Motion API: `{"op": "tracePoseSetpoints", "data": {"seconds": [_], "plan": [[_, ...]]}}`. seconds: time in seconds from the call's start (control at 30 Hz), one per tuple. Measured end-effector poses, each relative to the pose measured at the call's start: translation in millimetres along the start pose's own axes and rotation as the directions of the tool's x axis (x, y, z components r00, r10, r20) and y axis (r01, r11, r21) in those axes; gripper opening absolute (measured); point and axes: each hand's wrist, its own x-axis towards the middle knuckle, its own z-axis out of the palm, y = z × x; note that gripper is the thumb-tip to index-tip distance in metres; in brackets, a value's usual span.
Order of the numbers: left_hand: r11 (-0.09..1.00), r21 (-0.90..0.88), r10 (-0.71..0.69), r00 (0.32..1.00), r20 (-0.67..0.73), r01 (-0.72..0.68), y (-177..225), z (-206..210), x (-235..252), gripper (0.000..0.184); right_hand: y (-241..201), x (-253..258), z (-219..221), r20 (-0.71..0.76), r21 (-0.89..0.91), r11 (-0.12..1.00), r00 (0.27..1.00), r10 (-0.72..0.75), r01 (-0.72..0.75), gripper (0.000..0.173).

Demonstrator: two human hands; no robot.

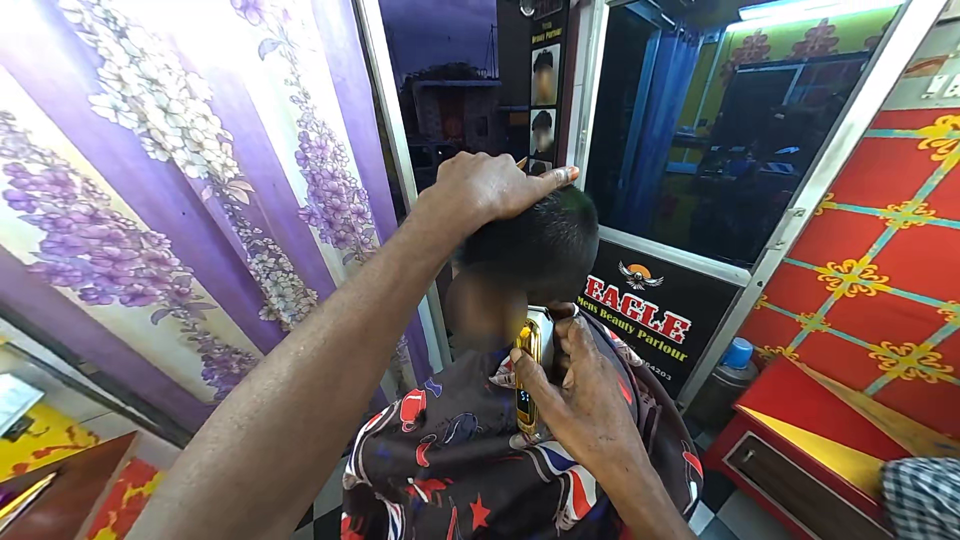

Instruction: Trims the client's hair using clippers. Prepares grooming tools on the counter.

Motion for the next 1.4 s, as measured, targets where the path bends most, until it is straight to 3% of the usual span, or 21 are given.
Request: {"op": "tracePoseSetpoints", "data": {"seconds": [0.3, 0.47, 0.97, 1.07, 1.13, 1.27, 1.33, 1.4], "plan": [[1.000, 0.003, -0.009, 1.000, 0.007, 0.009, 0, -1, -2, 0.103, -6, 2, -1, -0.018, -0.001, 0.999, 0.999, -0.040, 0.039, 0.049], [1.000, -0.017, 0.006, 1.000, 0.001, -0.006, -2, 0, -3, 0.101, -13, 4, 6, -0.074, -0.056, 0.989, 0.987, -0.143, 0.139, 0.044], [1.000, 0.012, -0.002, 1.000, -0.003, 0.002, 2, -2, -11, 0.099, -34, 2, 26, -0.236, -0.375, 0.880, 0.888, -0.394, 0.291, 0.040], [1.000, 0.019, -0.007, 1.000, 0.001, 0.007, 3, -3, -12, 0.099, -37, 3, 33, -0.232, -0.388, 0.868, 0.878, -0.419, 0.311, 0.041], [1.000, 0.020, -0.002, 1.000, -0.007, 0.003, 1, -1, -12, 0.099, -36, -2, 37, -0.152, -0.400, 0.830, 0.866, -0.477, 0.388, 0.039], [1.000, 0.021, 0.005, 1.000, -0.026, -0.004, -2, 2, -12, 0.101, -22, -22, 33, 0.181, -0.159, 0.819, 0.832, -0.525, 0.552, 0.042], [1.000, 0.017, 0.000, 1.000, -0.024, 0.000, -3, 1, -12, 0.101, -10, -31, 30, 0.235, 0.085, 0.868, 0.837, -0.494, 0.489, 0.051], [1.000, 0.014, 0.001, 1.000, -0.015, -0.001, -4, 1, -12, 0.101, -2, -41, 25, 0.253, 0.437, 0.857, 0.877, -0.409, 0.273, 0.051]]}}
